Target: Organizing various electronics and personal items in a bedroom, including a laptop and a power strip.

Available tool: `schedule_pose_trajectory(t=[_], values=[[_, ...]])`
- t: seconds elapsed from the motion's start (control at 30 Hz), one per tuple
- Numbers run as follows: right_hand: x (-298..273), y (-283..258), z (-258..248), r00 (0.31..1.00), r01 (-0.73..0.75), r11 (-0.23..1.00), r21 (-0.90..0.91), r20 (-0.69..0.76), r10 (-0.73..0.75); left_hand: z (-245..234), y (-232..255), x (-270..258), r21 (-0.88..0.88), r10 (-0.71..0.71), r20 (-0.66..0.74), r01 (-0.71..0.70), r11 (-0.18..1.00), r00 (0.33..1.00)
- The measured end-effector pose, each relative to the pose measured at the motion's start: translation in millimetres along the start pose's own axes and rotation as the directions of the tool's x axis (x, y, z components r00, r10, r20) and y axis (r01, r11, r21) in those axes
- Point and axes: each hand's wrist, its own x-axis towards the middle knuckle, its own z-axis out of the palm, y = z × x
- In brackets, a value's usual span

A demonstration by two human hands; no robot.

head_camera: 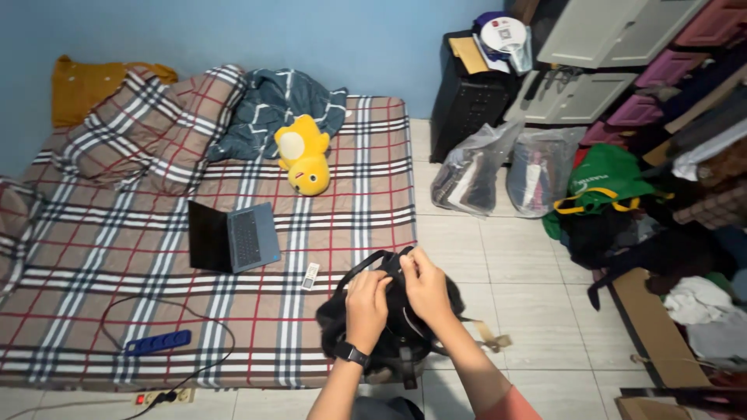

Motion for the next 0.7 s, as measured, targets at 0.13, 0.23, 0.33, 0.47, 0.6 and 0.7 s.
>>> schedule_pose_trajectory(t=[0.13,0.23,0.33,0.47,0.6,0.7], values=[[4.5,42.1,-13.7,0.995,-0.055,0.990,0.131,-0.079,0.066,2.4,30.4,14.5,-0.028,0.074,-0.006,-0.074,0.997,0.997],[4.4,100.1,-11.5,0.981,-0.043,0.952,0.302,-0.167,0.097,-0.6,40.0,19.3,-0.030,0.124,0.019,-0.123,0.992,0.992],[5.1,169.7,-3.6,0.966,0.011,0.983,0.181,-0.255,0.036,-8.4,40.3,18.5,-0.028,0.147,0.031,-0.147,0.989,0.989],[12.0,160.4,-17.9,0.932,-0.361,0.907,0.219,0.120,0.342,-19.9,32.6,19.9,-0.071,0.129,0.096,-0.122,0.990,0.987],[19.5,29.4,-69.8,0.936,-0.237,0.868,0.437,0.341,0.085,-24.6,26.8,30.1,-0.132,0.166,0.178,-0.144,0.981,0.970],[22.6,-1.6,-92.3,0.682,0.499,0.847,0.183,0.520,-0.514,-23.6,35.2,49.1,-0.153,0.282,0.282,-0.247,0.957,0.917]])
